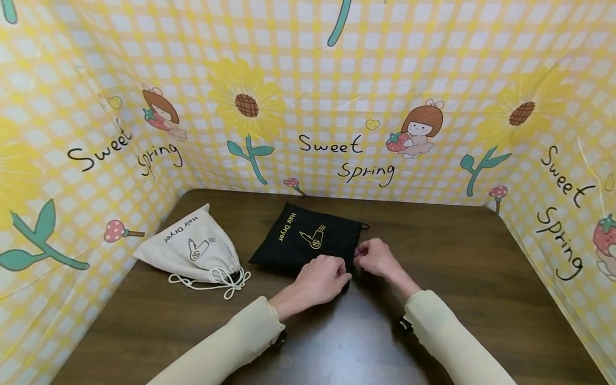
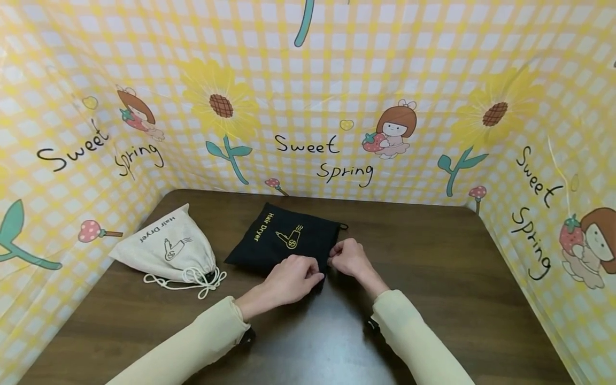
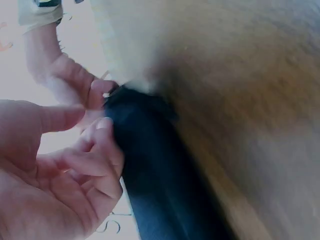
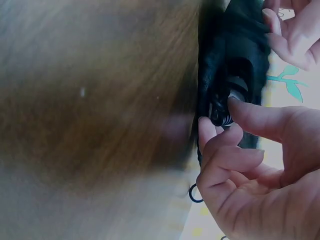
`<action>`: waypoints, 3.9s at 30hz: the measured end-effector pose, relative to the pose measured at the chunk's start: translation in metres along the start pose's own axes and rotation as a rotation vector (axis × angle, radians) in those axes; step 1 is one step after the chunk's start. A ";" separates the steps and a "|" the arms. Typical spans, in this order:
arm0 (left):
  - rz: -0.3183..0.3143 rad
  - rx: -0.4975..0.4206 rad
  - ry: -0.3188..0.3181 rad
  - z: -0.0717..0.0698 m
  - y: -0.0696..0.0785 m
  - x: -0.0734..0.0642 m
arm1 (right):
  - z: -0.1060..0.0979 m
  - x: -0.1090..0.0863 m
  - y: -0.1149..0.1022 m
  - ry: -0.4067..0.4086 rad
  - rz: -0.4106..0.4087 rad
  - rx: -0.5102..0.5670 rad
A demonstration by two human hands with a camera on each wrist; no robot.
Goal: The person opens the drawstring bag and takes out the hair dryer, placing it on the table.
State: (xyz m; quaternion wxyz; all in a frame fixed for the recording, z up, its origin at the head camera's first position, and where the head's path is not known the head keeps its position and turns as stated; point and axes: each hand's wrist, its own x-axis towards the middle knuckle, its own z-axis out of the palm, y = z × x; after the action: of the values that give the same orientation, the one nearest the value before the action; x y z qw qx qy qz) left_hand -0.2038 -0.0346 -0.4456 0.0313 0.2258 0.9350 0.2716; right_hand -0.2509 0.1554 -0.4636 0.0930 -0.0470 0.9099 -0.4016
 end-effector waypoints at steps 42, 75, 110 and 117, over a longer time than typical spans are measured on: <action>-0.355 -0.034 0.106 -0.086 -0.132 -0.001 | -0.004 0.008 0.011 -0.005 -0.011 -0.027; -0.402 -0.032 0.181 -0.081 -0.140 0.005 | -0.007 0.008 0.017 -0.022 -0.023 0.015; -0.433 -0.071 0.102 -0.083 -0.136 0.005 | -0.013 0.001 0.017 -0.016 -0.042 -0.017; -0.437 -0.040 0.116 -0.083 -0.135 0.005 | -0.016 -0.001 0.020 -0.019 -0.042 -0.003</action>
State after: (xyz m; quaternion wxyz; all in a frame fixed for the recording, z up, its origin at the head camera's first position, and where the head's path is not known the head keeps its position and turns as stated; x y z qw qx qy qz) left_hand -0.2780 -0.1748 -0.4451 0.0399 0.0010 0.9564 0.2893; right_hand -0.2532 0.1804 -0.4674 0.0929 -0.0701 0.9083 -0.4018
